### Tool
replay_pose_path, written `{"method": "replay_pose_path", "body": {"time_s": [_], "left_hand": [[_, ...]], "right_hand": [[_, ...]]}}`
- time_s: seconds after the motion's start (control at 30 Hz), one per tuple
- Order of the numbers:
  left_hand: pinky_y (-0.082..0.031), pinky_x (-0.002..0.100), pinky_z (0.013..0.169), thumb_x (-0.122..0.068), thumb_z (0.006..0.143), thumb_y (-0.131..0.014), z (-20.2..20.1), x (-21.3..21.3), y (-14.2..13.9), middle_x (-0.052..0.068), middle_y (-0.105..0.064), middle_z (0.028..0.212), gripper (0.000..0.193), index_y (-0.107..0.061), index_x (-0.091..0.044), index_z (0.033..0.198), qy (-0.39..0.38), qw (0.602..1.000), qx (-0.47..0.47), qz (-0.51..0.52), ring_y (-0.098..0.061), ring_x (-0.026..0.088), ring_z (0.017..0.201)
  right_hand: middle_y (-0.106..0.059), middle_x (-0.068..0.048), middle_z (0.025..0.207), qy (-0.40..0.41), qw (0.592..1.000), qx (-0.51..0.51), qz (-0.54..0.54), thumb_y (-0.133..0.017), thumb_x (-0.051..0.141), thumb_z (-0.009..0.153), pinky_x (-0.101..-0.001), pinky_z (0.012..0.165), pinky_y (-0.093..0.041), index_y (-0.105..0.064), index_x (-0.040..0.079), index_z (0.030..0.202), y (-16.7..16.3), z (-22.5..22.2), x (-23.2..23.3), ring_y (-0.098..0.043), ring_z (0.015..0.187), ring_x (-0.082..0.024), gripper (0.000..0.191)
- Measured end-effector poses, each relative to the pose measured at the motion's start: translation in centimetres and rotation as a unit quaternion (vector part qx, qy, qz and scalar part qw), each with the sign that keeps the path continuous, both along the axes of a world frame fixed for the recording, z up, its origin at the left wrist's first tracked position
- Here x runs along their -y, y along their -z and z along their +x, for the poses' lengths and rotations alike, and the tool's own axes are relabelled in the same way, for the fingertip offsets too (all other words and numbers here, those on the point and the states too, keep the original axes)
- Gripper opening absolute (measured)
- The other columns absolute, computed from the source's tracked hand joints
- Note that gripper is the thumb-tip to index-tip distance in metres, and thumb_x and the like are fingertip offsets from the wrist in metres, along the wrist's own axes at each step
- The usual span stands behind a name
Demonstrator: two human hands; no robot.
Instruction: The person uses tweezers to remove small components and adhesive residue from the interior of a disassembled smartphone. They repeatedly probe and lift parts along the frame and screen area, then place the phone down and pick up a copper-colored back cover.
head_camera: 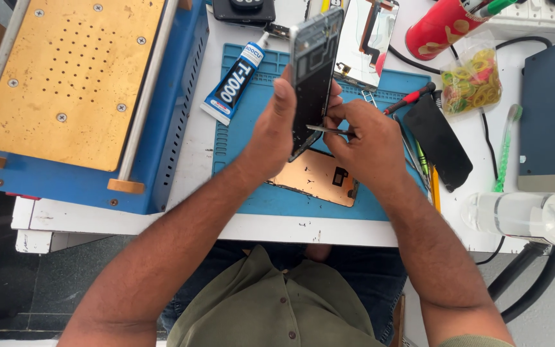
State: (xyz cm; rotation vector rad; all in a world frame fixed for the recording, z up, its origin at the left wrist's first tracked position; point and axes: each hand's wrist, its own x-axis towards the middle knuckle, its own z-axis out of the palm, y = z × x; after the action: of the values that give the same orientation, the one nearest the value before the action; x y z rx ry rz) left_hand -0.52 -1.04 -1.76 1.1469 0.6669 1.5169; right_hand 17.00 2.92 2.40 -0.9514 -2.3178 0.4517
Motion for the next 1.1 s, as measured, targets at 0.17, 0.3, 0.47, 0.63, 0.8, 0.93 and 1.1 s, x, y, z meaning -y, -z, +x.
{"method": "replay_pose_path", "body": {"time_s": [0.17, 0.3, 0.47, 0.63, 0.8, 0.93, 1.1], "left_hand": [[-0.063, 0.039, 0.104, -0.082, 0.099, -0.024, 0.7, -0.5, 0.5, 0.015, -0.054, 0.128, 0.100, 0.002, -0.014, 0.168, -0.009, 0.998, -0.057, 0.031, -0.061, 0.022, 0.121], [-0.065, 0.043, 0.104, -0.080, 0.100, -0.031, 0.8, -0.4, 0.5, 0.017, -0.053, 0.128, 0.100, 0.012, -0.018, 0.166, 0.000, 0.995, -0.086, 0.040, -0.063, 0.025, 0.120], [-0.065, 0.039, 0.103, -0.077, 0.101, -0.030, 0.5, -0.5, 0.4, 0.016, -0.054, 0.130, 0.098, 0.017, -0.020, 0.166, 0.007, 0.997, -0.072, 0.025, -0.064, 0.023, 0.122], [-0.061, 0.041, 0.105, -0.073, 0.103, -0.030, 0.6, -0.5, 0.8, 0.018, -0.050, 0.132, 0.092, 0.005, -0.018, 0.167, 0.046, 0.998, 0.046, -0.014, -0.057, 0.026, 0.129], [-0.052, 0.043, 0.123, -0.073, 0.104, -0.029, 1.2, 0.0, 0.6, 0.016, -0.047, 0.139, 0.083, -0.014, -0.014, 0.161, 0.034, 0.997, 0.054, 0.041, -0.049, 0.028, 0.146], [-0.048, 0.040, 0.125, -0.072, 0.107, -0.026, 1.1, 0.6, 0.5, 0.016, -0.050, 0.140, 0.081, -0.028, -0.008, 0.156, 0.040, 0.996, 0.062, 0.049, -0.049, 0.024, 0.144], [-0.051, 0.040, 0.118, -0.071, 0.108, -0.026, 0.9, 0.6, 0.5, 0.018, -0.055, 0.132, 0.083, -0.044, 0.002, 0.145, 0.070, 0.983, 0.170, 0.020, -0.056, 0.025, 0.133]], "right_hand": [[-0.069, -0.006, 0.092, 0.016, 0.998, 0.037, 0.044, -0.081, 0.006, 0.086, -0.0332, 0.063, -0.055, -0.068, 0.006, 0.101, 0.4, -0.1, -0.4, -0.069, 0.073, -0.021, 0.020], [-0.067, -0.007, 0.088, -0.002, 0.997, 0.059, 0.050, -0.081, 0.009, 0.082, -0.0345, 0.063, -0.056, -0.066, 0.004, 0.095, 0.6, 0.1, -0.6, -0.069, 0.071, -0.023, 0.021], [-0.066, -0.006, 0.086, -0.008, 0.997, 0.072, 0.036, -0.077, 0.007, 0.091, -0.0352, 0.062, -0.055, -0.067, 0.004, 0.094, 0.3, 0.3, -1.0, -0.069, 0.069, -0.022, 0.011], [-0.065, -0.008, 0.090, -0.014, 0.998, 0.046, 0.044, -0.076, 0.006, 0.088, -0.0358, 0.064, -0.056, -0.066, 0.003, 0.095, 0.2, 0.5, -0.9, -0.069, 0.074, -0.024, 0.013], [-0.064, -0.006, 0.091, -0.006, 0.999, -0.047, -0.005, -0.072, 0.003, 0.095, -0.0284, 0.067, -0.058, -0.062, 0.003, 0.097, 0.9, 0.3, -0.9, -0.070, 0.077, -0.013, 0.011], [-0.058, 0.000, 0.074, 0.065, 0.965, -0.114, -0.225, -0.068, 0.002, 0.095, -0.0220, 0.057, -0.038, -0.061, 0.004, 0.096, 1.2, 0.3, -1.3, -0.049, 0.065, -0.002, 0.007], [-0.063, 0.006, 0.080, 0.016, 0.920, -0.211, -0.331, -0.064, 0.002, 0.097, -0.0178, 0.058, -0.041, -0.061, 0.005, 0.097, 1.1, 0.3, -1.0, -0.052, 0.068, 0.002, 0.004]]}}
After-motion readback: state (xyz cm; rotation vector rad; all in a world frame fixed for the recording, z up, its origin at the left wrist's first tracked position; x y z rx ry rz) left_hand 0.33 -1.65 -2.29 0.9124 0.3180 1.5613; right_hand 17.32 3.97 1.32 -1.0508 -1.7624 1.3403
